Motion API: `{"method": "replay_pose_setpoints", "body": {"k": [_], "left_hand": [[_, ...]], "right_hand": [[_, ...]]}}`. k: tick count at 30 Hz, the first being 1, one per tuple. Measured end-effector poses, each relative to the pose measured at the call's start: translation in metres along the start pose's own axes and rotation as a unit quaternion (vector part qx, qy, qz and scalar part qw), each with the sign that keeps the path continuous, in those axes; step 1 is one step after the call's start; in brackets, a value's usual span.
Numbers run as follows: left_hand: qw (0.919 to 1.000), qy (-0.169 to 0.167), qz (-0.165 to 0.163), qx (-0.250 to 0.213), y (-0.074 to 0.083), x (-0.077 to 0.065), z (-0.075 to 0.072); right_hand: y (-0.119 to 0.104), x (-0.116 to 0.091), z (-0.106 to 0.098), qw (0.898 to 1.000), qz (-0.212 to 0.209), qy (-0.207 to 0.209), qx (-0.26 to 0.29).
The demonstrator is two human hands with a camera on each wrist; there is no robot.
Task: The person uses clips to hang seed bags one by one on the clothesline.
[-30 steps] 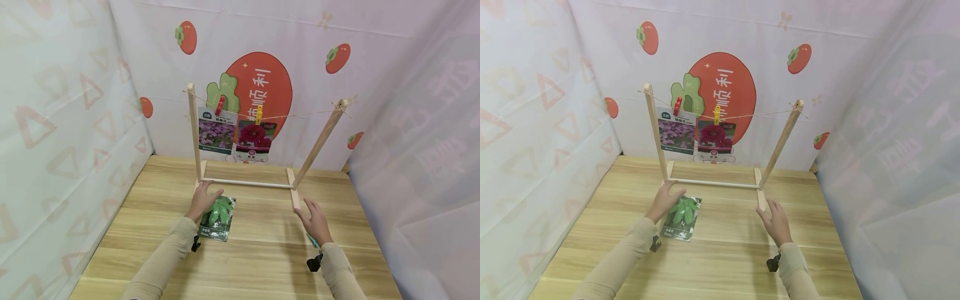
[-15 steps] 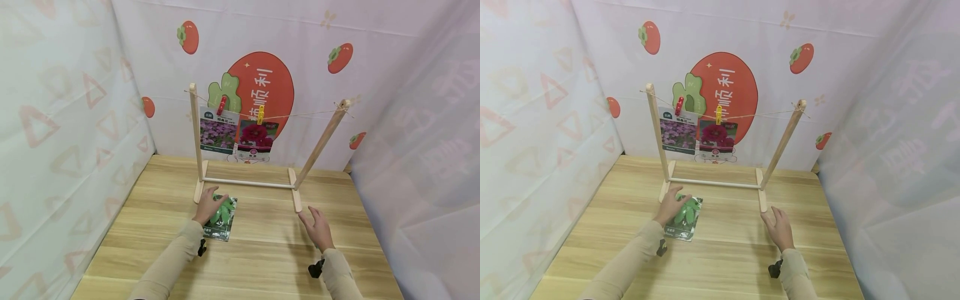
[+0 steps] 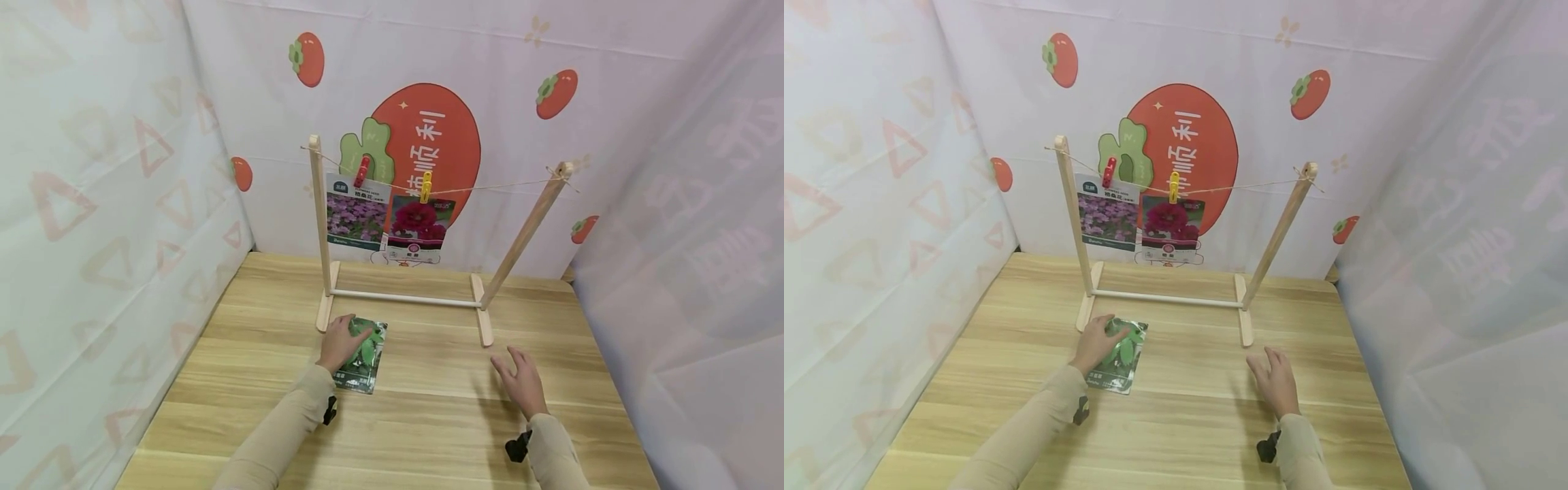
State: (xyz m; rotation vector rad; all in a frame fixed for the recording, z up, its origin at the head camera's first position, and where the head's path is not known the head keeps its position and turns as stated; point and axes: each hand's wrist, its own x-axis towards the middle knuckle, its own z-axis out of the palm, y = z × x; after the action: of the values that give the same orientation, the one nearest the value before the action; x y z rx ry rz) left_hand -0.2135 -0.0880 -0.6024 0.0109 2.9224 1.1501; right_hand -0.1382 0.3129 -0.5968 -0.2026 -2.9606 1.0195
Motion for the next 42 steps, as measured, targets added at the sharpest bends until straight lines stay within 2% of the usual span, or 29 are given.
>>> {"method": "replay_pose_setpoints", "body": {"k": [11,19,25,34,42], "left_hand": [[0.9993,-0.013,-0.001,0.034,-0.005,-0.006,0.006],[0.9995,-0.021,-0.013,0.021,-0.007,-0.007,0.008],[0.9987,-0.035,-0.021,0.031,-0.006,-0.008,0.009],[0.9941,-0.069,-0.018,0.082,-0.007,-0.01,0.008],[0.9922,-0.083,-0.021,0.09,-0.009,-0.012,0.003]], "right_hand": [[0.009,-0.008,0.0,0.999,0.018,-0.022,-0.029],[0.016,-0.008,0.001,0.998,0.034,-0.028,-0.04],[0.019,-0.012,0.0,0.996,0.047,-0.032,-0.064],[0.028,-0.016,0.003,0.993,0.035,-0.032,-0.107],[0.033,-0.016,0.007,0.993,0.016,-0.01,-0.115]]}}
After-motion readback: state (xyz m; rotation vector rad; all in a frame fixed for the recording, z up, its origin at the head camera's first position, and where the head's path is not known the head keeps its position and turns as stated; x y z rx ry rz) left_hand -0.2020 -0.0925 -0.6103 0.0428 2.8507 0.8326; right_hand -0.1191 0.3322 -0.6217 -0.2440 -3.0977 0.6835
